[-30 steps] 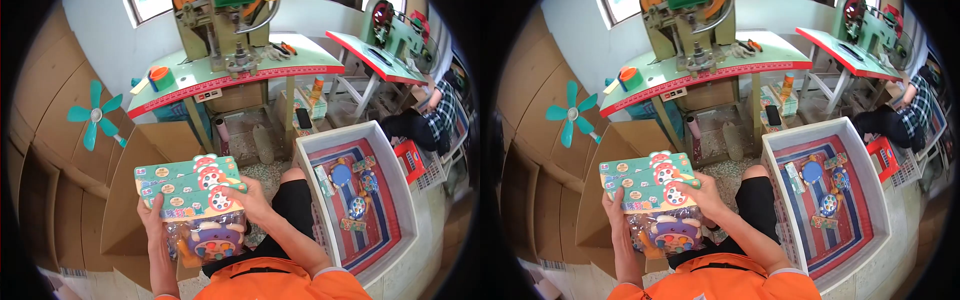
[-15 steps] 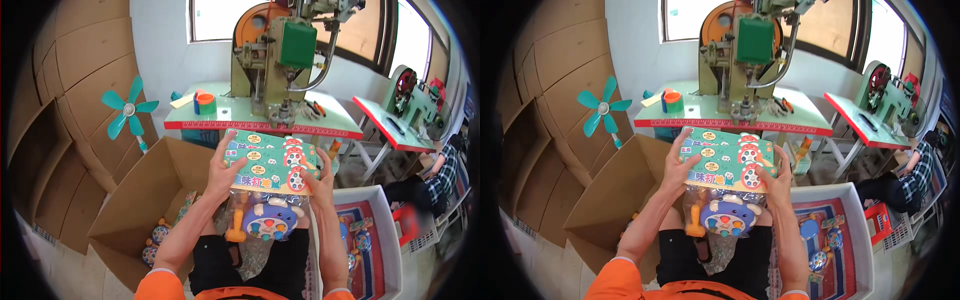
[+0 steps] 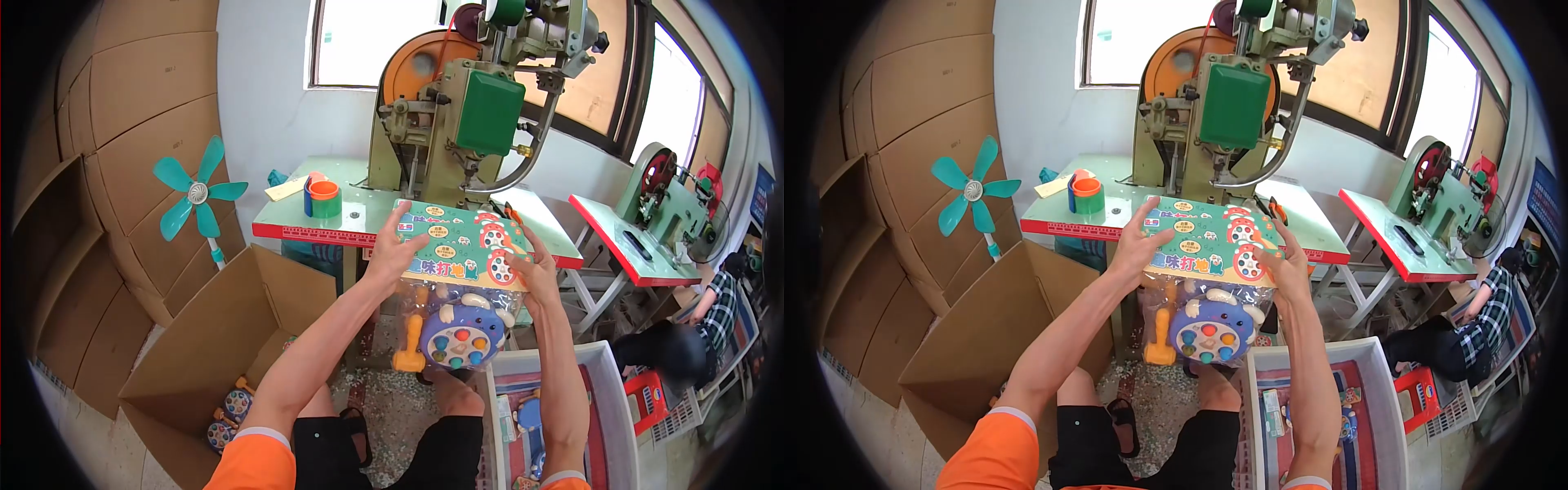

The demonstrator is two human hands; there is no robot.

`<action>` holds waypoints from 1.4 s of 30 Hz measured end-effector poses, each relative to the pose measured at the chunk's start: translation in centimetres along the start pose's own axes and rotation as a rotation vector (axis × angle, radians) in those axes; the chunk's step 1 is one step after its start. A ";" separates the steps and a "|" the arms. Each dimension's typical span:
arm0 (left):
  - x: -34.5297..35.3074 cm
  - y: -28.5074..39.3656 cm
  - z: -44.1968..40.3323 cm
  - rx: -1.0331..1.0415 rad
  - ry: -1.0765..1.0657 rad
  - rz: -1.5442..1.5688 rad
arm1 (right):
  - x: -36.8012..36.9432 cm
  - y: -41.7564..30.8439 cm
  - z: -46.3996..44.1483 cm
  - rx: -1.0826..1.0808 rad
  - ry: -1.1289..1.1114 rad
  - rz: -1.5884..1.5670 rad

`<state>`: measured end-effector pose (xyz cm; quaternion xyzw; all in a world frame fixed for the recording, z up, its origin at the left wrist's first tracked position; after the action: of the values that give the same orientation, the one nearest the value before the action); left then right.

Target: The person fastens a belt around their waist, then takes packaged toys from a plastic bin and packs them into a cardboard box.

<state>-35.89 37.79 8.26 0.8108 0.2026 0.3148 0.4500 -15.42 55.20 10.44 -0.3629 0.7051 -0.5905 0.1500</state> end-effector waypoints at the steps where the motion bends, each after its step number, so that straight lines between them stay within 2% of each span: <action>1: -0.1 0.0 -0.5 -0.014 -0.005 -0.005 | 0.1 0.0 -0.5 -0.001 -0.002 0.000; 11: 0.6 0.7 -3.1 -0.125 -0.048 0.078 | -0.5 -0.4 -3.3 0.039 0.005 -0.017; 26: 1.1 1.6 -3.4 -0.274 0.010 0.146 | -0.5 -0.6 -4.3 0.066 -0.005 -0.029; 33: 1.0 0.4 -1.1 -0.143 0.055 0.227 | -0.7 1.3 -2.4 -0.013 0.036 0.023; 36: 1.0 0.5 1.3 -0.102 0.085 0.270 | -1.7 4.6 -0.6 -0.105 0.168 0.125; 39: 0.7 0.4 3.1 -0.068 0.106 0.299 | -1.3 6.6 2.0 -0.101 0.173 0.056; 42: -0.4 0.2 3.9 -0.006 0.122 0.178 | -0.5 6.4 2.5 -0.104 0.143 -0.020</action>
<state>-33.50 35.08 6.74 0.8035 0.1562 0.4030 0.4094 -15.61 53.99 3.65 -0.3344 0.7400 -0.5789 0.0742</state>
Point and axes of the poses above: each hand's wrist, its own z-axis away from the middle knuckle, its own x-axis out of the palm, y = z × x, the point moved 2 cm from there along -z, towards the middle knuckle, and after that the axes turned 5 degrees about z, right-handed, at the moved point
